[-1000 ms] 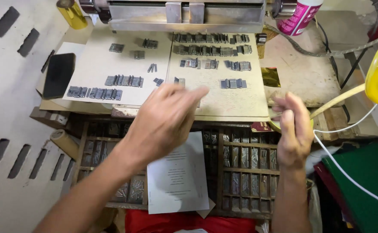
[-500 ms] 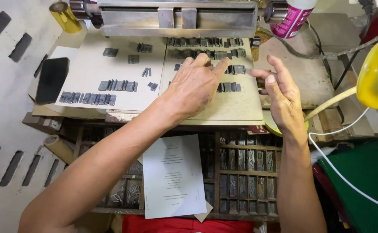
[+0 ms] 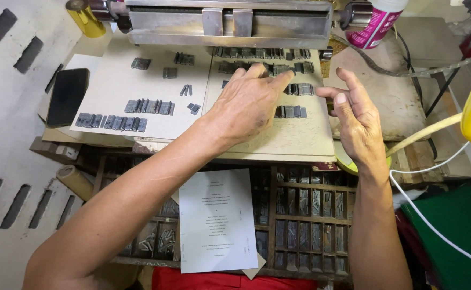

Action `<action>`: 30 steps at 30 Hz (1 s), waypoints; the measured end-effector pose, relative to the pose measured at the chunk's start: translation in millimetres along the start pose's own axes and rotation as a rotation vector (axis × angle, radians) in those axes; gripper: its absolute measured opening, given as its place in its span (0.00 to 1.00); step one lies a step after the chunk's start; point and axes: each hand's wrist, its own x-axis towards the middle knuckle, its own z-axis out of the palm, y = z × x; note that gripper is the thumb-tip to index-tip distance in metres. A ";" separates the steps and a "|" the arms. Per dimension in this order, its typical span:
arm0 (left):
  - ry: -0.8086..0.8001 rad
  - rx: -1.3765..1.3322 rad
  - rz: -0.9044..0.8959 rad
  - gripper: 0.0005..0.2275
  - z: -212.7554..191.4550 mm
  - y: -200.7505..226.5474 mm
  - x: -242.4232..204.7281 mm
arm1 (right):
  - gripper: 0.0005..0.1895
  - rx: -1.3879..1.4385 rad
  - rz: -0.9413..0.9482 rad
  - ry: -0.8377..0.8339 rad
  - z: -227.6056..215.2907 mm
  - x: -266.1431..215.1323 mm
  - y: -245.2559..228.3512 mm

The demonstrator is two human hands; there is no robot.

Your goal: The person arranges small metal printing type blocks on a wooden board, referencing a printed document. They pick up individual blocks from a drawer and place them in rows on the board, occasionally adjusting their position.

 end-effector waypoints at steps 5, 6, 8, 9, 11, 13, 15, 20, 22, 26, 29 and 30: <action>-0.022 0.024 0.010 0.19 -0.7 5.4 2.7 | 0.25 0.002 0.021 -0.007 3.2 -0.7 -7.5; -0.020 0.035 0.015 0.18 -0.4 5.9 3.3 | 0.24 0.008 0.023 -0.004 4.6 -1.7 -14.8; -0.026 0.019 0.011 0.18 -0.7 5.5 5.2 | 0.24 0.003 0.021 -0.001 4.9 -1.3 -12.6; -0.029 0.005 0.005 0.17 -1.2 4.9 5.6 | 0.24 0.000 0.016 0.001 5.6 -0.7 -11.6; -0.023 -0.017 0.013 0.16 -1.0 4.6 4.6 | 0.24 -0.010 0.010 0.002 5.9 0.3 -9.1; -0.017 -0.041 0.022 0.16 -1.2 4.5 3.6 | 0.24 -0.020 0.005 0.004 7.2 0.7 -7.8; -0.023 -0.035 0.027 0.15 -1.7 5.1 3.5 | 0.23 -0.031 -0.001 0.019 8.4 0.6 -8.2; -0.051 -0.057 0.050 0.15 -5.4 -0.2 5.9 | 0.22 -0.017 -0.029 0.041 11.9 0.0 -6.2; -0.063 -0.070 0.053 0.14 -7.7 -0.4 4.7 | 0.22 -0.009 -0.033 0.043 13.5 0.0 -4.1; -0.021 -0.084 0.064 0.14 -8.2 -2.3 3.7 | 0.22 0.040 -0.032 0.061 15.2 0.6 -0.2; 0.025 -0.047 0.077 0.15 -5.0 -5.6 0.3 | 0.21 0.105 -0.059 0.116 19.0 -0.4 13.2; 0.061 -0.021 0.087 0.17 -3.3 -7.2 -1.3 | 0.21 0.164 -0.081 0.164 21.0 -0.7 19.0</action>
